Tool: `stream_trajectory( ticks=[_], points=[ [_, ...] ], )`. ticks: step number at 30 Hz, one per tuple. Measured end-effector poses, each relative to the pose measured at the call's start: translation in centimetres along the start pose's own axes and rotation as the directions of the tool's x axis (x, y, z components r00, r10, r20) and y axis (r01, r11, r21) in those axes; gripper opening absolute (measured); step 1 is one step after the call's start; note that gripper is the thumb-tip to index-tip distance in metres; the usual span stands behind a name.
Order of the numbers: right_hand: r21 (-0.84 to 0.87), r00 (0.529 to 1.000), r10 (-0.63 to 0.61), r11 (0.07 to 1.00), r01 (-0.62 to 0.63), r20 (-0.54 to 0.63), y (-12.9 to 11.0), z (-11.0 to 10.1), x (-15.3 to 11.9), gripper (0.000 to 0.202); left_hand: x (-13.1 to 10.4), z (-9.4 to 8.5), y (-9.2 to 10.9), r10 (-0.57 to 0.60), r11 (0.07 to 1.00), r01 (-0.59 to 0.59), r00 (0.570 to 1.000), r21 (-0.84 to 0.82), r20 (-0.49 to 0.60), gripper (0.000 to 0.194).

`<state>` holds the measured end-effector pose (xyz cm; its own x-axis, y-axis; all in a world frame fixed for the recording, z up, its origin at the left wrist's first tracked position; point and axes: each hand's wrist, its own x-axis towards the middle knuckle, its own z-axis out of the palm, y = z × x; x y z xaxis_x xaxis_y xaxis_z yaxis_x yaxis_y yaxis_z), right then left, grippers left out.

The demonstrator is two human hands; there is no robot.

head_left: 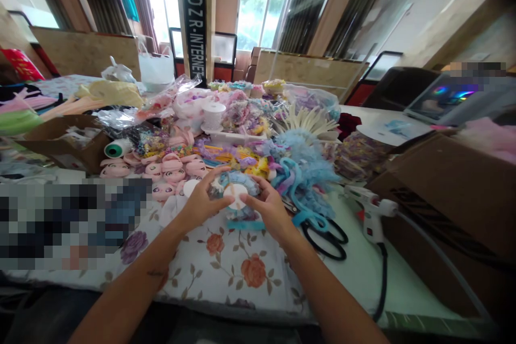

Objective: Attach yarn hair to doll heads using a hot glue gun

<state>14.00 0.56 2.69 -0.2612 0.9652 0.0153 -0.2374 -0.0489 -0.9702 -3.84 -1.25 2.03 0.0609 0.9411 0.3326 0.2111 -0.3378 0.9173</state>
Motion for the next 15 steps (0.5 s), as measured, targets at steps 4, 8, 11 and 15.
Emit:
stream_trajectory(
  ticks=[4,8,11,15],
  points=[
    [0.010,1.000,0.009,1.000,-0.008,-0.015,0.5,0.2,0.1,0.050,0.0,0.2,-0.6,-0.040,0.989,0.037,0.999,-0.144,-0.022,0.071],
    [-0.062,0.996,-0.047,0.997,0.042,-0.077,1.3,-0.4,0.4,0.051,0.0,0.1,-0.9,0.188,0.978,-0.160,0.953,0.130,-0.240,0.071],
    [-0.242,0.986,-0.152,0.961,0.133,-0.062,1.8,-1.1,0.6,0.049,-0.3,-0.2,-0.4,0.501,0.839,-0.362,0.807,0.407,-0.314,0.050],
    [-0.507,0.948,-0.274,0.802,0.317,0.159,1.7,-1.2,0.3,0.049,-0.7,0.3,0.3,0.631,0.715,-0.514,0.766,0.474,-0.122,0.051]
  ],
)
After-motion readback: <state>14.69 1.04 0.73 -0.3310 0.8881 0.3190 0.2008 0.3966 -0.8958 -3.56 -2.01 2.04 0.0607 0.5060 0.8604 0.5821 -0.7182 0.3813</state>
